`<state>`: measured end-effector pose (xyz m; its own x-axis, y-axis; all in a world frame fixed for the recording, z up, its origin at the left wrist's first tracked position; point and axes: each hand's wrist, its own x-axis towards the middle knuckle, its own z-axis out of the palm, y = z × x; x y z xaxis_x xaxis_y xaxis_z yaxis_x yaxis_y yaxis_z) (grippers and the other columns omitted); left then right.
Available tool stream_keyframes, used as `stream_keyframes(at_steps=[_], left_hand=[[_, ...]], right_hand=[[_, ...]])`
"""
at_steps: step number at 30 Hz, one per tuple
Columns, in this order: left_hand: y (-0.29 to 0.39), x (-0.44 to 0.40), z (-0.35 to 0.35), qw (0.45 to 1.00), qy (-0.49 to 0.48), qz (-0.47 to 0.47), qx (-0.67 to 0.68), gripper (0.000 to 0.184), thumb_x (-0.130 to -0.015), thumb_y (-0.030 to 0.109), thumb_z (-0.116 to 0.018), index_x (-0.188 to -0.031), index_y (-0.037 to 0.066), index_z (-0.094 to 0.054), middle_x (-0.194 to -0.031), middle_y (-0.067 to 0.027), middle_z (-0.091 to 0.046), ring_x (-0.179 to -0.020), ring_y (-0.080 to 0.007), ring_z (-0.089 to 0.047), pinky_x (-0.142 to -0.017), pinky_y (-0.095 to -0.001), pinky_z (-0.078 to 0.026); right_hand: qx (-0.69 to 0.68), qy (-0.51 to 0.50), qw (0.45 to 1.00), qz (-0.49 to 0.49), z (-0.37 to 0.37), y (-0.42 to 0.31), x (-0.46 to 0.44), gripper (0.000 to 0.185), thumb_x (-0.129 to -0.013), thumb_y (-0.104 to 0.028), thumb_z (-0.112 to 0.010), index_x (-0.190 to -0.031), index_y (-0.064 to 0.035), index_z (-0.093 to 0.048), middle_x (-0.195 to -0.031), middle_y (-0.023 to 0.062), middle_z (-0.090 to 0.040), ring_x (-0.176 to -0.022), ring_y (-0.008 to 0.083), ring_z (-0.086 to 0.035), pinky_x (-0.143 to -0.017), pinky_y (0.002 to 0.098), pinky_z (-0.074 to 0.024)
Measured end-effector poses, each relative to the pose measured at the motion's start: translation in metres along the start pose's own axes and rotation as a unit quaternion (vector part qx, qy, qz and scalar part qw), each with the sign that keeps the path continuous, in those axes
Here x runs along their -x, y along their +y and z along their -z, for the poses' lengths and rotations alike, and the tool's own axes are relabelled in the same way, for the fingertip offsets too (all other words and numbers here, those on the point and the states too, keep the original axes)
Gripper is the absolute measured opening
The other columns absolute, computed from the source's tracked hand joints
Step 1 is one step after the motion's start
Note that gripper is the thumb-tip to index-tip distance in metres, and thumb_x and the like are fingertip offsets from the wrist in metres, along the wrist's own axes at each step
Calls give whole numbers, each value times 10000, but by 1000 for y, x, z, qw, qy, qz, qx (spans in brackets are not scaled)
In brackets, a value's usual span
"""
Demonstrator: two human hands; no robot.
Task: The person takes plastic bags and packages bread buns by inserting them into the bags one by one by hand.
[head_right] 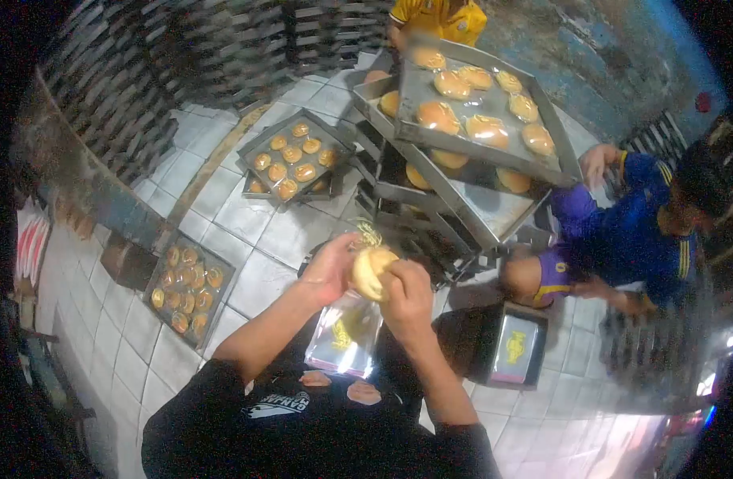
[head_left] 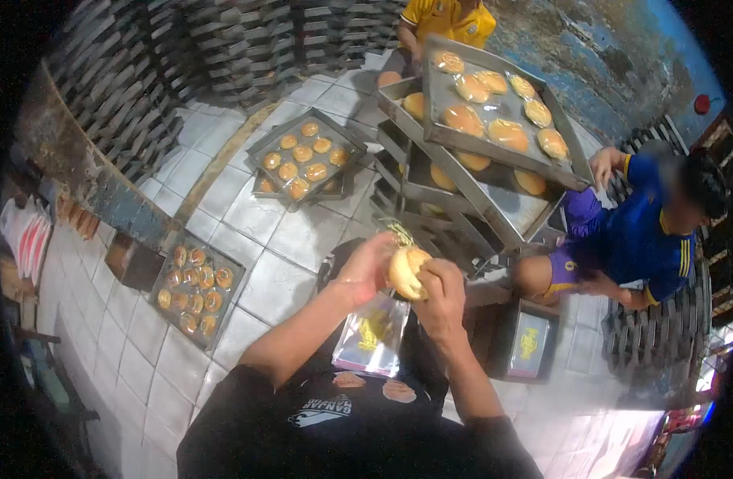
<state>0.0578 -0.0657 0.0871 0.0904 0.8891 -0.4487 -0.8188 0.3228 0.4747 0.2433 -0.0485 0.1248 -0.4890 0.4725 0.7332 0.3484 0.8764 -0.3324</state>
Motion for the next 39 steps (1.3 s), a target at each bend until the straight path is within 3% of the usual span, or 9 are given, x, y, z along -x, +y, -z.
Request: stream_keyframes(at_steps=[7, 11, 23, 25, 28, 30, 32, 35, 39], left_hand=[[17, 13, 43, 991, 10, 12, 133, 430, -1049, 380, -524, -1289, 43, -645, -1267, -123, -691, -1134, -272, -672, -1038, -452, -516], [-32, 43, 7, 972, 34, -212, -92, 523, -1071, 416, -518, -1436, 41, -522, -1382, -109, -619, -1250, -264, -602, -1099, -421, -459], [7, 11, 14, 966, 30, -178, 188, 612, -1057, 592, -424, -1441, 124, -516, -1428, -110, -572, -1258, -295, -600, -1098, -483, -473], [11, 1, 26, 969, -1, -117, 218, 651, -1068, 615, -368, -1403, 88, -550, -1334, -114, -626, -1217, -313, -610, -1044, -532, -515], [10, -15, 33, 982, 23, -110, 155, 691, -1072, 627, -319, -1424, 75, -540, -1360, -154, -624, -1289, -345, -587, -1088, -638, -468], [19, -11, 49, 981, 9, -110, 158, 661, -1089, 595, -291, -1416, 81, -545, -1366, -163, -622, -1280, -349, -593, -1078, -612, -482], [32, -6, 67, 963, 18, -195, 184, 662, -1088, 599, -277, -1413, 88, -546, -1377, -162, -616, -1273, -353, -596, -1066, -600, -490], [32, 15, 55, 950, 59, -201, 231, 681, -1081, 618, -266, -1416, 94, -543, -1379, -170, -609, -1259, -356, -600, -1063, -602, -484], [10, -1, 51, 964, 98, -149, 200, 674, -1079, 616, -287, -1418, 91, -540, -1366, -169, -614, -1261, -355, -596, -1081, -605, -466]], right_hand=[[-67, -170, 979, -91, -51, -51, 10, 592, -821, -53, -730, -1374, 15, -528, -1328, 249, -613, -1305, 387, -564, -1198, 565, -315], [6, -125, 990, -62, -61, -31, -4, 514, -862, -34, -609, -1369, 11, -535, -1250, 229, -624, -1255, 360, -585, -1194, 572, -334], [-102, -186, 977, 3, -33, -29, -44, 330, -866, -36, -669, -1194, -41, -639, -1149, 155, -709, -1167, 370, -657, -1084, 530, -443], [-251, -294, 905, -179, -30, -40, -35, 185, -891, -60, -684, -1074, -55, -657, -1070, 142, -704, -1030, 313, -698, -907, 442, -539], [-343, -333, 862, -167, -38, -43, -32, 48, -933, -55, -652, -942, -33, -611, -964, 84, -663, -919, 209, -649, -775, 351, -520], [-682, -460, 548, -152, -20, -58, -14, 148, -946, -80, -705, -868, -47, -583, -926, 38, -619, -880, 175, -595, -757, 326, -492], [-724, -485, 478, -109, -6, -75, -13, 78, -923, -73, -717, -928, -31, -652, -989, 76, -665, -884, 166, -630, -758, 317, -514], [-417, -204, 844, -269, -25, -53, -19, 177, -883, -75, -776, -993, -12, -653, -1055, 71, -694, -853, 158, -630, -749, 296, -514], [-392, -271, 839, -261, -45, -52, -18, 152, -921, -43, -734, -914, -36, -583, -969, 35, -656, -882, 96, -606, -741, 271, -506]])
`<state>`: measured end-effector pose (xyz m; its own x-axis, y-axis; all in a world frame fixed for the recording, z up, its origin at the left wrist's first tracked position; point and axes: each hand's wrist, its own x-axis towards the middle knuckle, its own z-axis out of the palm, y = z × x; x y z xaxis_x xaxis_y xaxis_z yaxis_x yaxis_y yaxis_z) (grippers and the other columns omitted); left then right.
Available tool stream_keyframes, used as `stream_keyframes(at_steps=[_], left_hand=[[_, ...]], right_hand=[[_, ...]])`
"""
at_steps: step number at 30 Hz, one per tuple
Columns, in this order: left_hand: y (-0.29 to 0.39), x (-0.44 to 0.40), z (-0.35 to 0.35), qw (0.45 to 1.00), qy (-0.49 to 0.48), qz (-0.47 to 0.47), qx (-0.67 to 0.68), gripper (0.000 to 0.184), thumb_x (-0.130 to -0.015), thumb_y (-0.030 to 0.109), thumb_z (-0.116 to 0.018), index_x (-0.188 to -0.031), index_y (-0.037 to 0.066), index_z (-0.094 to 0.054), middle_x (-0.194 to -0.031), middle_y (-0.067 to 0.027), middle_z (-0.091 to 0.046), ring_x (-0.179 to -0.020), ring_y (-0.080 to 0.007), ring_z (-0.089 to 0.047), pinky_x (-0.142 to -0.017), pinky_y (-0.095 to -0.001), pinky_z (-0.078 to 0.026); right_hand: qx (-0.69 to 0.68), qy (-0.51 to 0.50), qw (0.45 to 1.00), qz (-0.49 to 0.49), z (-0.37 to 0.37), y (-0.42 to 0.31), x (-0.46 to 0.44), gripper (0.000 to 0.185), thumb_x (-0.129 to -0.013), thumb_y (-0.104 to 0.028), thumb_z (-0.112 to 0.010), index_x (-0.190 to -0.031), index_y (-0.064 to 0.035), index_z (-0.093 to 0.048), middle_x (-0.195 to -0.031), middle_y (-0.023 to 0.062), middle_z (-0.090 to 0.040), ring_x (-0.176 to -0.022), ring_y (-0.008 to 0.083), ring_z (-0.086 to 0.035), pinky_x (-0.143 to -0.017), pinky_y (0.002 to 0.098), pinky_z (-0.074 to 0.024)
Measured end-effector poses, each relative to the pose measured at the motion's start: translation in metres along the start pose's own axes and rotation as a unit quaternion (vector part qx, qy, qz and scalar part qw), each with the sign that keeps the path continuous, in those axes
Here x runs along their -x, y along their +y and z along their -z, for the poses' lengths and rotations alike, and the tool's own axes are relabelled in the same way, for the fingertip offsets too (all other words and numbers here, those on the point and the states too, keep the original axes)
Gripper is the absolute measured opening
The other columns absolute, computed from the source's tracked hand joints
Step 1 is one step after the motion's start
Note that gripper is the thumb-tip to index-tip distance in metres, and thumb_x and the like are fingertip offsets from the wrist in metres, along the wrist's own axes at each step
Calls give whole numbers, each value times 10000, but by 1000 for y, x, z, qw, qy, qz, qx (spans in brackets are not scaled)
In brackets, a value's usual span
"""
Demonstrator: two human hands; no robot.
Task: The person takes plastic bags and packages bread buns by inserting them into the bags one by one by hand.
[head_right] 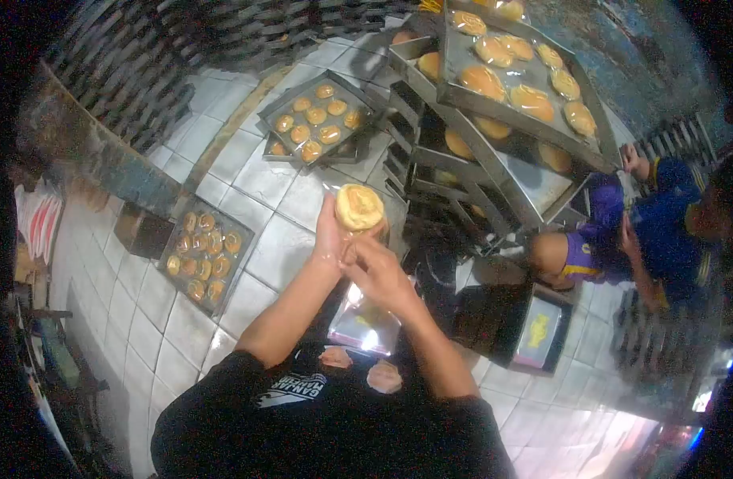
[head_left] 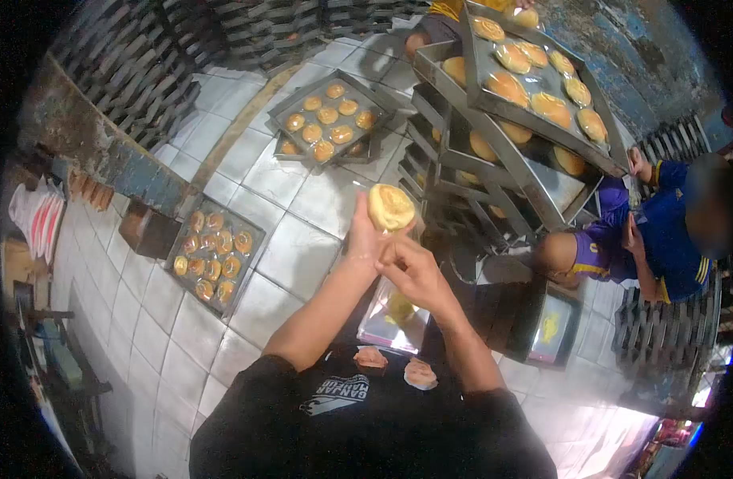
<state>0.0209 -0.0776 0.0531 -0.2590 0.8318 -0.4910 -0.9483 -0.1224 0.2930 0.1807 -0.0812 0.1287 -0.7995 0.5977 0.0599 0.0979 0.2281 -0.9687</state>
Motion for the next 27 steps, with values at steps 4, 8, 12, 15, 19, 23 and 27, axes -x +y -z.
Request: stream_keyframes(at_steps=[4, 8, 12, 15, 19, 23, 27], left_hand=[[20, -11, 13, 998, -47, -38, 3, 639, -1087, 589, -291, -1391, 90, -552, -1321, -157, -634, -1209, -337, -623, -1034, -568, -507], [21, 7, 2, 996, -34, -76, 20, 612, -1086, 584, -310, -1349, 92, -561, -1266, -130, -652, -1142, -307, -646, -978, -523, -538], [-5, 1, 0, 998, -54, -43, 4, 576, -1094, 548, -340, -1349, 85, -568, -1260, -128, -656, -1131, -293, -652, -988, -511, -541], [-3, -4, -11, 996, -3, -83, -22, 520, -1098, 513, -377, -1320, 96, -593, -1193, -118, -685, -1121, -279, -661, -982, -485, -547], [27, 3, 4, 992, -41, -113, -38, 513, -1099, 504, -368, -1300, 93, -601, -1262, -128, -669, -1159, -279, -649, -1020, -477, -526], [8, 63, -9, 978, -176, 105, -36, 462, -1111, 421, -390, -1354, 89, -598, -1306, -131, -665, -1237, -267, -620, -1070, -445, -499], [23, 50, 11, 965, -108, 3, -239, 421, -1113, 352, -430, -1337, 58, -631, -1279, -97, -689, -1192, -232, -647, -1061, -391, -497]], right_hand=[[-262, -273, 926, 1, 16, -33, 30, 186, -951, -65, -700, -819, -57, -568, -939, 66, -662, -876, 160, -631, -745, 301, -508], [-73, 71, 995, 5, 17, -5, 14, 129, -937, -29, -699, -1028, -19, -609, -967, 72, -681, -875, 153, -656, -735, 305, -533], [123, 56, 982, 132, 0, 0, -6, 71, -970, -17, -649, -936, 9, -592, -899, 30, -657, -845, 91, -603, -673, 280, -497], [-59, -122, 991, -7, 16, -22, 19, 128, -966, -28, -652, -853, -4, -595, -837, 35, -647, -830, 112, -621, -664, 289, -481], [-179, -183, 965, -54, 27, -30, 38, 184, -936, -146, -758, -895, -13, -638, -913, 77, -664, -840, 147, -623, -732, 289, -491], [275, 216, 920, 175, 13, -6, 16, 337, -818, -59, -795, -1134, -52, -679, -1166, 139, -660, -1082, 347, -648, -885, 413, -558], [305, 137, 924, 184, 21, -7, 14, 282, -872, -84, -770, -1141, -56, -689, -1119, 145, -694, -1027, 343, -684, -862, 397, -566]])
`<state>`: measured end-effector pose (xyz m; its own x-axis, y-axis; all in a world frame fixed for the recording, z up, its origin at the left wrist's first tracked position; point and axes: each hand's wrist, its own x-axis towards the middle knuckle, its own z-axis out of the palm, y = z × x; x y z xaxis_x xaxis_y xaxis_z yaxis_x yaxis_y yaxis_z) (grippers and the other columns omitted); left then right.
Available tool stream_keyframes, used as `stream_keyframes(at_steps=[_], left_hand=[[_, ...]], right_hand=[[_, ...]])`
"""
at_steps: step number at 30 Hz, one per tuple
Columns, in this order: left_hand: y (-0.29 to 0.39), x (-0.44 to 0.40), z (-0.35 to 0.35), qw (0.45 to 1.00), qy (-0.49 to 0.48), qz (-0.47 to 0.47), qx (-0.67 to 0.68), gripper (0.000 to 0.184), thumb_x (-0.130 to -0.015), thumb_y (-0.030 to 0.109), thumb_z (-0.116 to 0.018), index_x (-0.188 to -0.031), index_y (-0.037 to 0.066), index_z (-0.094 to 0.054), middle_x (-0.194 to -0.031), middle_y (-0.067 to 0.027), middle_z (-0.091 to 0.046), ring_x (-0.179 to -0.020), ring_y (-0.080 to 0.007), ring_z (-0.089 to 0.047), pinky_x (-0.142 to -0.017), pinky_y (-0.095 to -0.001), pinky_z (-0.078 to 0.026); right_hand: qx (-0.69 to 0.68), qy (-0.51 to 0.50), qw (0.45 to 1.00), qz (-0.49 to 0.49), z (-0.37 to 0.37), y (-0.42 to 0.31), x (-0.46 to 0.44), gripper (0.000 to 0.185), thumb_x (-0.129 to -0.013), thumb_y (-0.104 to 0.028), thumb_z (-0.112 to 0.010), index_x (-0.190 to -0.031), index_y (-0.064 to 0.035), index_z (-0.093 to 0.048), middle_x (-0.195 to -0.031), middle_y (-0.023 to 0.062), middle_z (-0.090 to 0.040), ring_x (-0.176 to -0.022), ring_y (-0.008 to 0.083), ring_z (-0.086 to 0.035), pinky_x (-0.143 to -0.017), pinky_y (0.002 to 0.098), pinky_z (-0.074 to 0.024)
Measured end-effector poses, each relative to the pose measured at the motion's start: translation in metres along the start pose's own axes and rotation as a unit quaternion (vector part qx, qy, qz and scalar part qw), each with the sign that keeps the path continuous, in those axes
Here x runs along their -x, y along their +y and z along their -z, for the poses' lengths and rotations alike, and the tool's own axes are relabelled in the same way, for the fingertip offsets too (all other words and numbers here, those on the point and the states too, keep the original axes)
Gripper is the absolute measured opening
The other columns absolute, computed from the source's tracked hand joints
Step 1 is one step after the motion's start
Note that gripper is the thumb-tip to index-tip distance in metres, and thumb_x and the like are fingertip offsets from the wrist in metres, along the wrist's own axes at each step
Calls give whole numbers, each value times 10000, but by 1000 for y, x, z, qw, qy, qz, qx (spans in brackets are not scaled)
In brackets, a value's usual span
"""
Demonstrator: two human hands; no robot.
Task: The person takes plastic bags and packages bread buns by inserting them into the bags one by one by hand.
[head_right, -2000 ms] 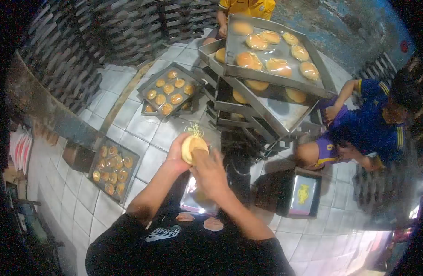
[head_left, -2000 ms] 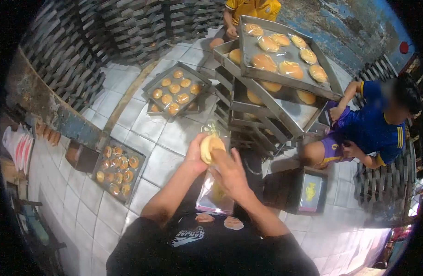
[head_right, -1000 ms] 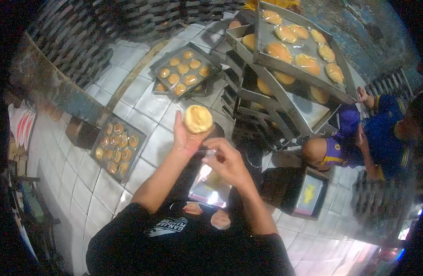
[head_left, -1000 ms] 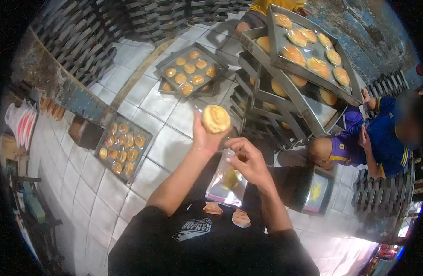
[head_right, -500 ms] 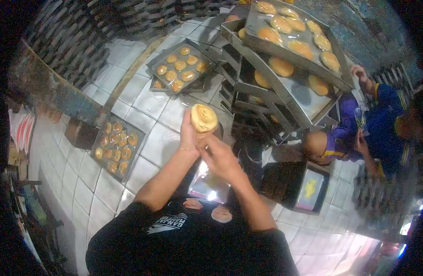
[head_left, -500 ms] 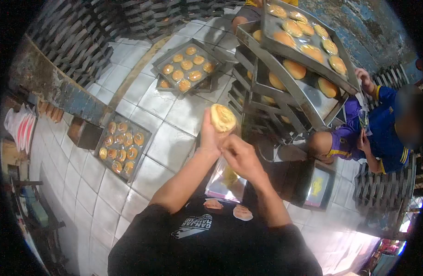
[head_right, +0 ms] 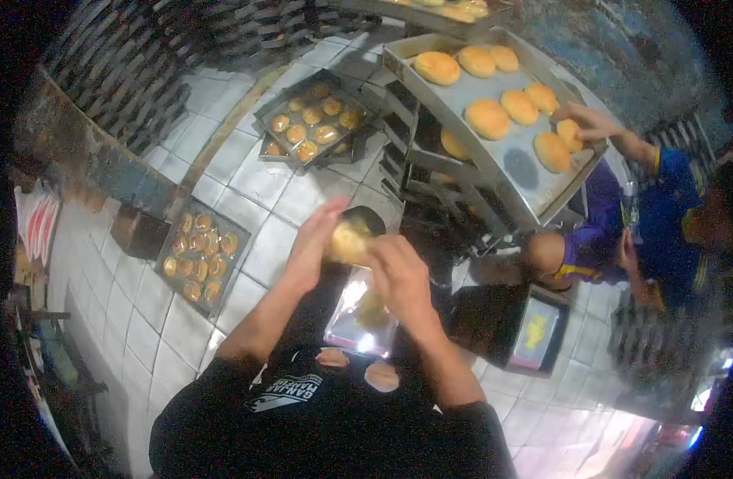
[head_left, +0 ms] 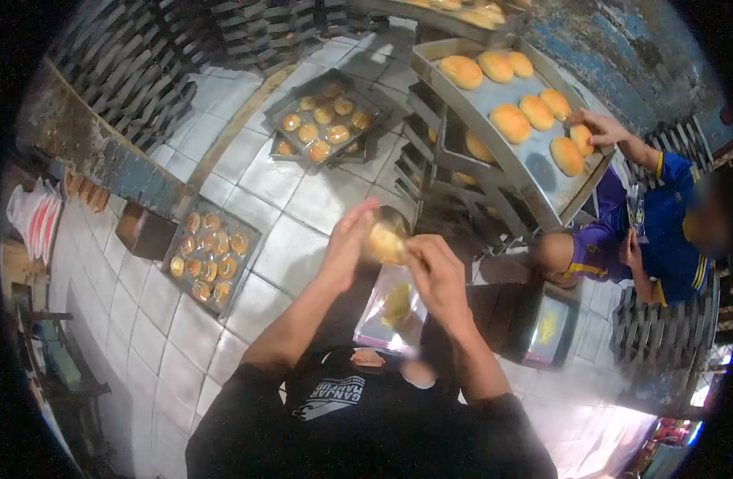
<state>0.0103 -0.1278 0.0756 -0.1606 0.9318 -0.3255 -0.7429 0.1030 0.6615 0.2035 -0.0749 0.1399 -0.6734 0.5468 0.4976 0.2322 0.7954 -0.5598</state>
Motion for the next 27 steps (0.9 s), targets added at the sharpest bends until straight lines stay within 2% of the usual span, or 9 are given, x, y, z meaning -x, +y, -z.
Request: stream_keyframes(at_steps=[2, 5, 11, 14, 15, 20, 23, 25, 27], left_hand=[[-1, -8, 6, 993, -22, -51, -107, 408, -1113, 331, -440, -1303, 45, -662, -1251, -86, -703, -1165, -207, -657, -1043, -364, -502], [-9, -6, -6, 923, 33, -185, -335, 360, -1101, 270, -491, -1096, 21, -751, -1053, -52, -734, -972, -106, -648, -839, -267, -519], [-3, -10, -19, 948, 99, -182, -242, 289, -1047, 227, -598, -928, -18, -693, -883, -55, -693, -812, -114, -603, -762, -291, -495], [0, -26, -1, 924, 196, -206, -255, 261, -1060, 186, -582, -903, -9, -656, -869, -25, -625, -783, -115, -586, -740, -265, -483], [6, -22, 6, 799, 197, -365, -435, 255, -1048, 167, -596, -886, -27, -635, -924, -57, -605, -818, -142, -565, -763, -282, -469], [-23, 18, 42, 841, 165, -291, -425, 307, -1026, 175, -625, -802, -34, -646, -933, -63, -634, -869, -130, -576, -764, -283, -459], [-47, 12, 76, 941, 154, -99, -285, 235, -1021, 158, -635, -918, -39, -711, -965, -34, -668, -842, -89, -571, -752, -268, -459], [-32, 13, 55, 950, 128, -117, -258, 214, -1016, 144, -638, -928, -36, -714, -948, -28, -670, -836, -84, -572, -744, -264, -458], [-25, 3, 20, 945, 54, -226, -228, 160, -1002, 94, -644, -927, -27, -718, -944, -26, -684, -839, -81, -591, -756, -261, -470]], right_hand=[[-186, -3, 933, -309, -16, 24, -5, 224, -956, -153, -712, -1152, -47, -691, -1030, 169, -722, -918, 345, -714, -811, 399, -575], [-113, 39, 966, -229, -31, 43, -4, 215, -1012, -195, -640, -1122, -18, -693, -947, 195, -717, -810, 365, -711, -734, 415, -563], [-35, 71, 993, -89, -12, 24, -23, 181, -985, -150, -648, -888, 1, -658, -816, 188, -624, -677, 360, -616, -627, 422, -495], [-277, 59, 881, -380, -11, 57, -34, 359, -1048, -254, -610, -752, -52, -587, -630, -26, -491, -564, 68, -379, -513, 260, -307], [-287, 51, 889, -352, -8, 64, -30, 330, -1049, -271, -623, -773, -91, -611, -630, -77, -485, -536, 28, -340, -488, 232, -252], [-373, -42, 801, -467, -47, 71, 47, 358, -1045, -286, -642, -748, -90, -593, -620, -46, -518, -497, 51, -446, -446, 239, -336], [-386, -94, 771, -497, -73, 69, 78, 230, -1026, -260, -647, -930, -53, -670, -731, -18, -600, -582, 62, -524, -498, 250, -416], [-396, 91, 804, -434, -70, 42, 74, 266, -1008, -231, -674, -1170, -25, -626, -981, 56, -679, -766, 99, -635, -624, 266, -528], [-399, 88, 817, -407, -51, 37, 65, 354, -991, -209, -696, -1260, -13, -577, -1097, 83, -670, -860, 131, -655, -708, 276, -551]])
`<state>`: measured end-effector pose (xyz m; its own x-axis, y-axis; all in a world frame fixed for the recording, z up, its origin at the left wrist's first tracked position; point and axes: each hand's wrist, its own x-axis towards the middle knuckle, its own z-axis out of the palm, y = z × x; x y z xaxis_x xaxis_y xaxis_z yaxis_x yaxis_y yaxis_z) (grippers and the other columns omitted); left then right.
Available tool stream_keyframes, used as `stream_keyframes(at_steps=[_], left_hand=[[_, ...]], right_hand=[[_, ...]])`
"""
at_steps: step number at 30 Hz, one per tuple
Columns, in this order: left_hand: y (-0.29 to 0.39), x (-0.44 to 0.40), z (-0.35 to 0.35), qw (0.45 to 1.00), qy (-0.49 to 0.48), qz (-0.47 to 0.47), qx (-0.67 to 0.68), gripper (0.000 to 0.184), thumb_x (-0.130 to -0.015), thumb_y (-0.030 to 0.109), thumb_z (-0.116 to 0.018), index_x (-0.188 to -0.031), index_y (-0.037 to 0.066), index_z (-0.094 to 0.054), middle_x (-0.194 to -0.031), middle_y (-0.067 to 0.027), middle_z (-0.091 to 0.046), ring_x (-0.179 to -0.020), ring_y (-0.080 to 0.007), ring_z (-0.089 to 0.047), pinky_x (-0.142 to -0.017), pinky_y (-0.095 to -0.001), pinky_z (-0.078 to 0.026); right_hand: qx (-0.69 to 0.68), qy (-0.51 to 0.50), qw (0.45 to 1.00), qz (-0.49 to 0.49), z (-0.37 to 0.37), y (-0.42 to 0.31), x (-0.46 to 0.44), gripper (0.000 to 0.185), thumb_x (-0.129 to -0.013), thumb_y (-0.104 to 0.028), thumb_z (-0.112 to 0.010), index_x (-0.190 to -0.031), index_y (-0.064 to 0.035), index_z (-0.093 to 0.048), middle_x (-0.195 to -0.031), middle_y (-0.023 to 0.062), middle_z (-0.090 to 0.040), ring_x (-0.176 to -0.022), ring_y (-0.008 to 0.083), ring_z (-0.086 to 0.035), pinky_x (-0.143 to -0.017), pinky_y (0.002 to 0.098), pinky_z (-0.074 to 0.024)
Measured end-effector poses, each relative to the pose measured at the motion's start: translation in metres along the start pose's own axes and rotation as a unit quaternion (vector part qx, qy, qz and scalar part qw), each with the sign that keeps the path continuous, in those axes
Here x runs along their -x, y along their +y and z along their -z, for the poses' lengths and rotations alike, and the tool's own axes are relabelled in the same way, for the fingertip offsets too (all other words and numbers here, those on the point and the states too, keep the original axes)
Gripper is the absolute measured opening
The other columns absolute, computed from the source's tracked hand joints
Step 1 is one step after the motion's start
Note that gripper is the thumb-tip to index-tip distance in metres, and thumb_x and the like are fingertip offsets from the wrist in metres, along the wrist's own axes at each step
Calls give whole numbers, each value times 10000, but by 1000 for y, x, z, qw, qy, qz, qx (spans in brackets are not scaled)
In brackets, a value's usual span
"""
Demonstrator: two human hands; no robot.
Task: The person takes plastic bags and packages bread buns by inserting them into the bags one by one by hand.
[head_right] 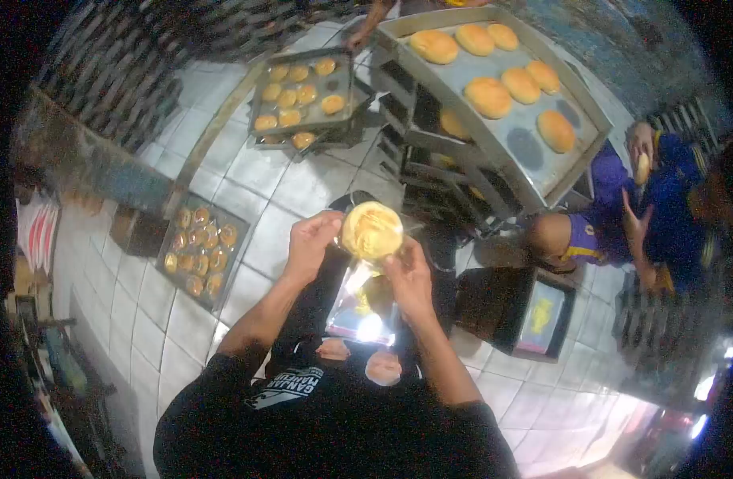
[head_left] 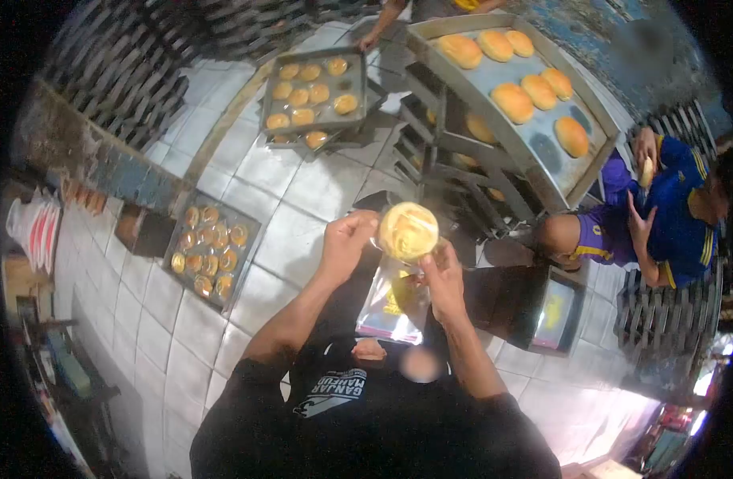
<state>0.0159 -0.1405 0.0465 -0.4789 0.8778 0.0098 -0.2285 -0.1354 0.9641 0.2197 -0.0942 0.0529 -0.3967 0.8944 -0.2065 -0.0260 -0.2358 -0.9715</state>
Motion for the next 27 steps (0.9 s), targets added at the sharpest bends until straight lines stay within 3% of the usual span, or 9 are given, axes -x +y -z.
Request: stream_keyframes(at_steps=[7, 10, 11, 15, 17, 19, 22, 24, 27], left_hand=[[29, -24, -71, 999, -17, -23, 38, 255, -1028, 115, -613, -1251, -6, -639, -1285, -105, -659, -1106, -146, -625, -959, -308, -489], [6, 3, -41, 969, -144, 10, -201, 459, -955, 153, -703, -1380, 28, -582, -1387, -125, -618, -1191, -202, -620, -1023, -340, -480], [-5, 12, -27, 908, -170, -158, -348, 523, -901, 133, -727, -1394, 32, -587, -1446, -154, -586, -1289, -291, -587, -1107, -400, -438], [3, 60, -12, 767, -174, -256, -561, 371, -843, 89, -749, -1214, 101, -734, -1435, -171, -594, -1393, -456, -459, -1142, -550, -392], [0, 59, -4, 761, -212, -279, -545, 355, -834, 75, -745, -1186, 119, -753, -1445, -164, -590, -1394, -473, -449, -1138, -566, -388], [-3, 59, 1, 742, -264, -321, -526, 371, -809, 34, -736, -1159, 150, -780, -1471, -144, -580, -1389, -494, -446, -1122, -560, -408], [9, 67, -21, 769, -240, -353, -476, 318, -829, 35, -747, -1143, 80, -772, -1491, -140, -566, -1412, -408, -459, -1119, -509, -427], [29, 64, -49, 973, -100, -86, -191, 245, -896, 66, -730, -1136, 30, -757, -1358, -151, -656, -1281, -307, -587, -1021, -437, -497], [24, 33, -15, 916, -273, 229, -187, 260, -1000, 155, -672, -1182, -25, -716, -1053, -153, -764, -956, -171, -728, -800, -313, -559]], right_hand=[[327, 173, 841, 395, 78, -158, -32, 526, -906, -97, -761, -1383, -8, -558, -1316, 219, -648, -1189, 362, -653, -995, 400, -528], [426, 279, 747, 426, 104, -214, -34, 558, -868, -85, -767, -1374, 5, -552, -1329, 244, -605, -1270, 370, -583, -1056, 437, -468], [424, 288, 740, 435, 106, -216, -26, 558, -868, -85, -767, -1374, 5, -552, -1329, 244, -605, -1270, 370, -583, -1056, 437, -468], [321, 98, 907, 256, 91, -155, 17, 517, -881, -134, -749, -1347, 0, -570, -1282, 223, -621, -1202, 379, -615, -1021, 433, -492], [336, -35, 912, 235, 68, -87, 24, 423, -879, -148, -767, -1255, -19, -623, -1214, 182, -658, -1198, 336, -620, -1035, 457, -480], [545, 12, 759, 356, 45, -55, 33, 342, -883, -159, -759, -1172, -12, -652, -1071, 156, -688, -1114, 362, -644, -1038, 467, -482], [525, -98, 794, 289, 62, -27, 34, 238, -892, -165, -743, -1064, -18, -670, -950, 121, -679, -1038, 353, -662, -975, 443, -520], [491, -150, 824, 241, 63, -74, 30, 206, -896, -160, -736, -1036, -25, -670, -945, 117, -671, -1011, 351, -661, -923, 436, -533], [442, -212, 796, 355, 76, -153, -19, 213, -919, -225, -710, -1024, -43, -679, -983, 133, -657, -955, 352, -657, -803, 431, -559]])
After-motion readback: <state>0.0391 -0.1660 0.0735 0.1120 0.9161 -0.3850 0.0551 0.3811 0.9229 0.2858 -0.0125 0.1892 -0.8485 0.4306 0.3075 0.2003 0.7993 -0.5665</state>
